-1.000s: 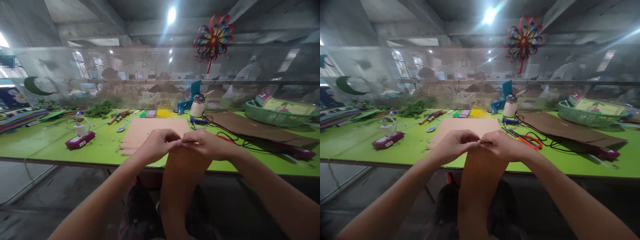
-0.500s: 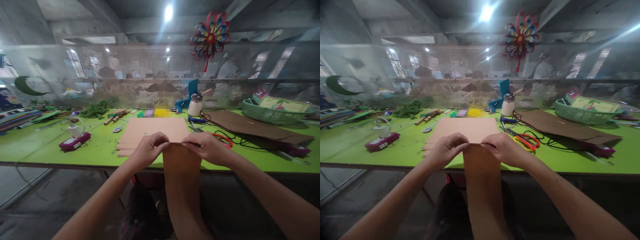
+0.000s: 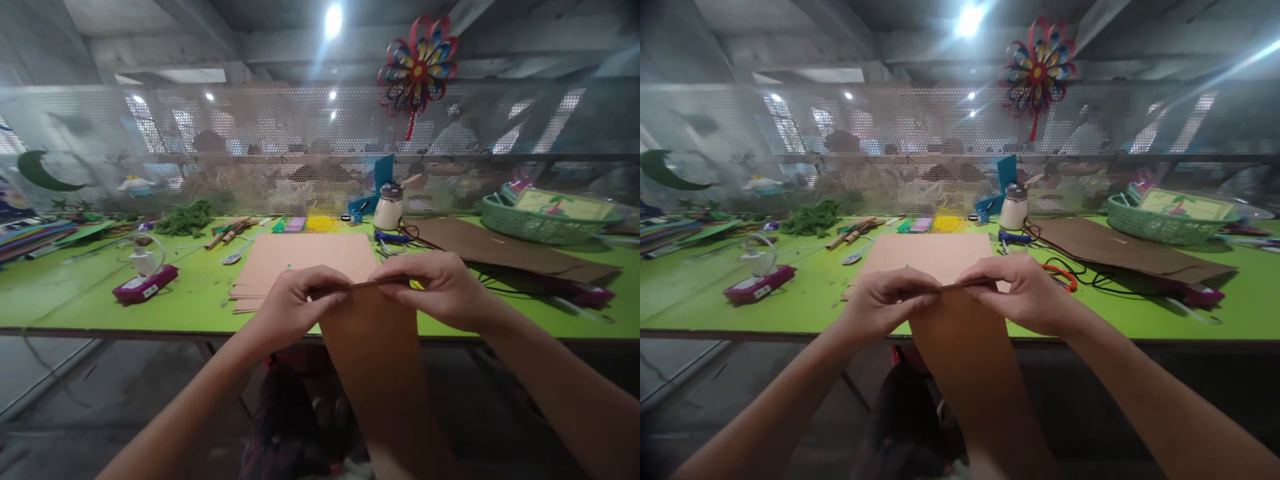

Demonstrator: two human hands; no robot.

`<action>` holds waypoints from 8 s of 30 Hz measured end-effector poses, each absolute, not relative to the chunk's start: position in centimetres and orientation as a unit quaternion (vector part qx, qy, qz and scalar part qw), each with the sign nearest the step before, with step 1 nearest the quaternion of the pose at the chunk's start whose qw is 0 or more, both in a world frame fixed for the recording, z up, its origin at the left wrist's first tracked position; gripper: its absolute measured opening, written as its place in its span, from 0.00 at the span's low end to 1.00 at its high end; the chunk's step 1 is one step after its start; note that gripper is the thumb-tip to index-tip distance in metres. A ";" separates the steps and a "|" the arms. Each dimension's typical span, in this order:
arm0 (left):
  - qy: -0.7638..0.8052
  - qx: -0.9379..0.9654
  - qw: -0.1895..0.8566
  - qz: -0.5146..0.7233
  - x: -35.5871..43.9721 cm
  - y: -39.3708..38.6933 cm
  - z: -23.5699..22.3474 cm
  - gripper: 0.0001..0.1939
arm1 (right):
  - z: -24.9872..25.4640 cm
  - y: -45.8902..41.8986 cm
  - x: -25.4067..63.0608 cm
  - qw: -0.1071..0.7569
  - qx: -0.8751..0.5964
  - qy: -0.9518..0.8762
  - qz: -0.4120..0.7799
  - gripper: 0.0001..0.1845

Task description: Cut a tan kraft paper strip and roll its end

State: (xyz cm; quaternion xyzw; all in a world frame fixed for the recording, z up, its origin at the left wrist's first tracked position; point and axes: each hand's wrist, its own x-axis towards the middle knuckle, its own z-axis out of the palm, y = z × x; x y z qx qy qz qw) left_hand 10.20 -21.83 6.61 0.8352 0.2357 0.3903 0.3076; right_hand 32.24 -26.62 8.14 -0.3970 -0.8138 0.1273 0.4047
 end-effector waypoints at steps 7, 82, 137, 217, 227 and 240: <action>0.254 0.790 0.366 0.421 9.0 -23.4 6.7 0.08 | 7.0 -27.3 31.7 0.475 -0.398 -0.735 0.276 0.09; 0.293 0.836 0.319 0.337 8.5 -28.2 5.8 0.08 | 5.9 -31.8 29.4 0.490 -0.363 -0.776 0.161 0.06; 0.359 0.679 0.432 0.472 7.6 -27.4 4.8 0.08 | 5.4 -27.7 30.8 0.504 -0.423 -0.743 0.119 0.05; 0.305 0.946 0.004 0.106 7.7 -26.3 7.5 0.07 | 5.7 -27.9 28.2 0.347 -0.349 -0.859 0.140 0.09; 0.301 0.948 -0.014 0.099 6.5 -26.5 6.8 0.03 | 4.4 -28.1 28.3 0.324 -0.348 -0.875 0.093 0.11; 0.325 0.940 0.022 0.103 4.8 -26.8 7.8 0.14 | 4.7 -29.4 29.1 0.286 -0.381 -0.873 0.109 0.12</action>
